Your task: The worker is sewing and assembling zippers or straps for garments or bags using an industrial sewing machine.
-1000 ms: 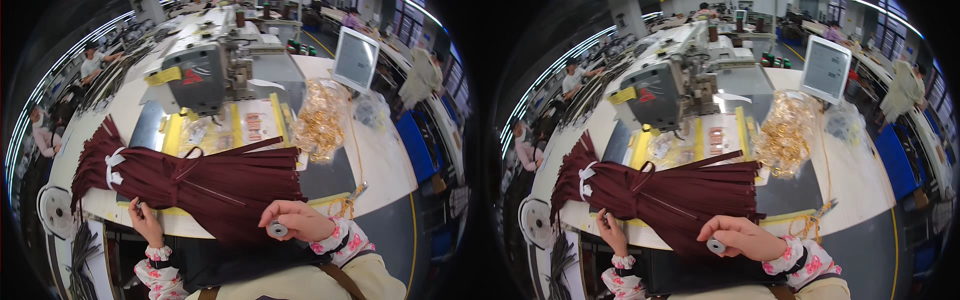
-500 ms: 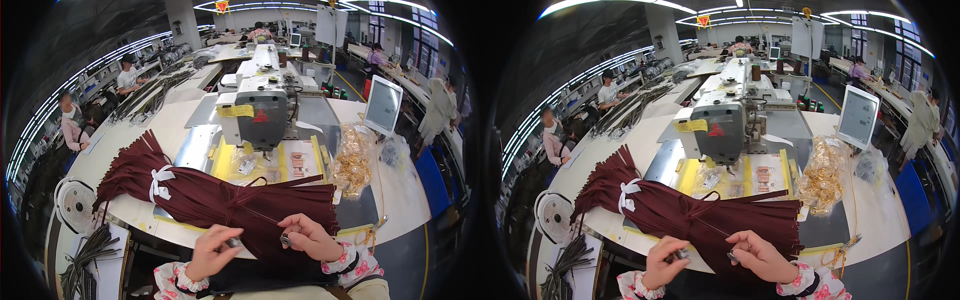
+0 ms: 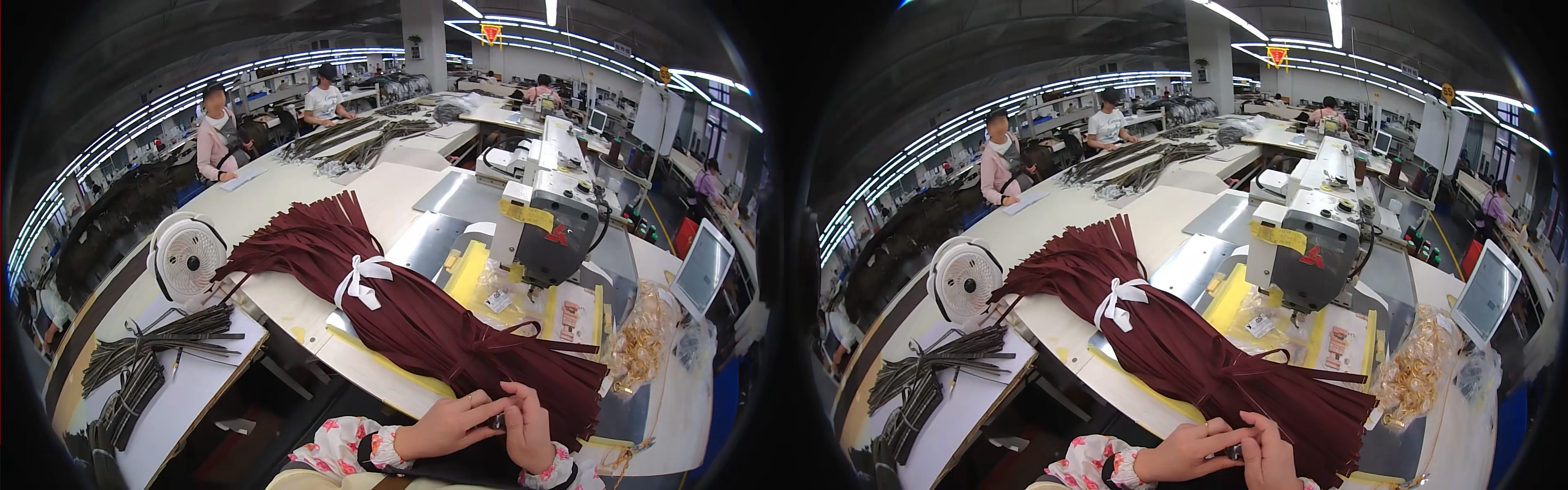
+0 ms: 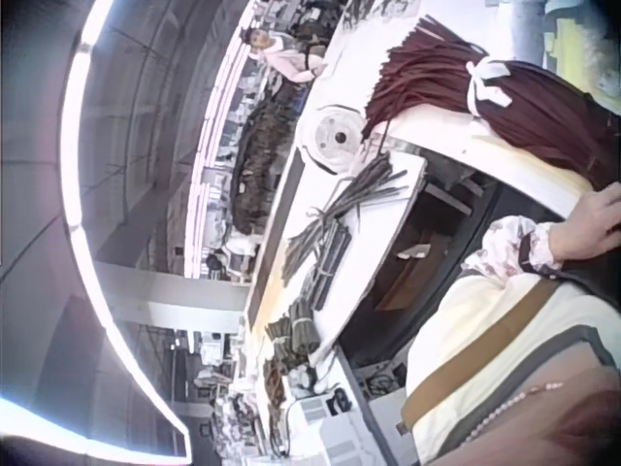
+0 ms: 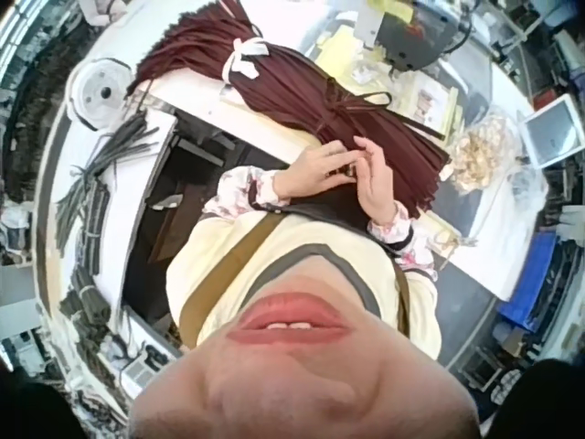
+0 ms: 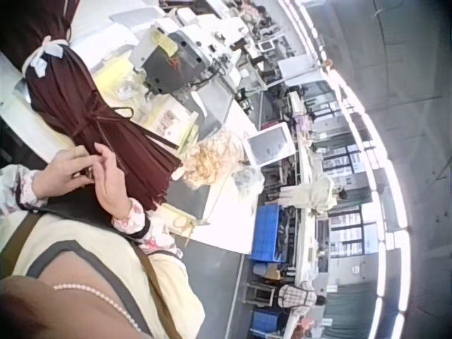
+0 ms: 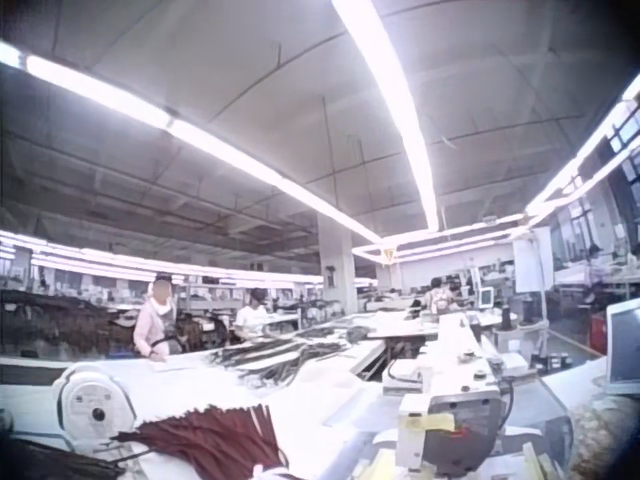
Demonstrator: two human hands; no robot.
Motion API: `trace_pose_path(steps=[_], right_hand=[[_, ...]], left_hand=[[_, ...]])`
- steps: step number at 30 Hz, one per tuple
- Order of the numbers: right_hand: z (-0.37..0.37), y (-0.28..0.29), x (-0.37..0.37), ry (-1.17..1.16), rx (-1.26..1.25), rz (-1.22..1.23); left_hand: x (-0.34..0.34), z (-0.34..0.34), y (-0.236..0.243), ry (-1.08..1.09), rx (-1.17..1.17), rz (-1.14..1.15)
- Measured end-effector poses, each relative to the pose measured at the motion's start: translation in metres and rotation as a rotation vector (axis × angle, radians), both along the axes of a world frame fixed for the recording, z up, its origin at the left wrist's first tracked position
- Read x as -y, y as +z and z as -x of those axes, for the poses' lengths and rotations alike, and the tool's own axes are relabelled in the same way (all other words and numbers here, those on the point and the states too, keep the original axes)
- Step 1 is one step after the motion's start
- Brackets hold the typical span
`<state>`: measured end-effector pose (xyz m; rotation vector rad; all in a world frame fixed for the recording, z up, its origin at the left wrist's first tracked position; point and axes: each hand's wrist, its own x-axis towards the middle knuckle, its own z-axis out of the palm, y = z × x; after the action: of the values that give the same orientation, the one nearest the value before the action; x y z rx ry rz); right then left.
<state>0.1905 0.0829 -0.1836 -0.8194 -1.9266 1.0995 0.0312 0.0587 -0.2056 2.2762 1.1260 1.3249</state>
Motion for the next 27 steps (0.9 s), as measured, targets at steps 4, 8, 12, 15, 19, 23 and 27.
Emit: trace_pose_path(steps=[4,8,12,15,19,23,27], right_hand=[[0.009,0.004,0.003,-0.067,-0.043,-0.262],[0.001,0.003,0.004,0.000,0.091,-0.215],[-0.013,-0.004,0.002,0.058,-0.066,0.188],[-0.020,-0.007,0.002,0.140,0.153,0.088],[-0.021,-0.009,0.001,0.188,0.098,0.030],[-0.016,-0.013,-0.006,0.144,0.029,0.164],[-0.015,-0.008,-0.012,-0.152,0.097,-0.329]], left_hand=[[-0.004,-0.004,-0.008,0.052,-0.011,-0.041],[-0.006,-0.010,-0.010,0.000,0.090,-0.025],[-0.008,-0.003,-0.008,-0.208,0.293,0.092],[-0.004,0.011,-0.007,-0.281,0.369,0.363],[-0.002,0.019,-0.006,-0.310,0.288,0.399],[-0.001,0.025,-0.001,-0.225,0.263,0.455],[0.002,0.040,0.004,-0.226,0.250,0.529]])
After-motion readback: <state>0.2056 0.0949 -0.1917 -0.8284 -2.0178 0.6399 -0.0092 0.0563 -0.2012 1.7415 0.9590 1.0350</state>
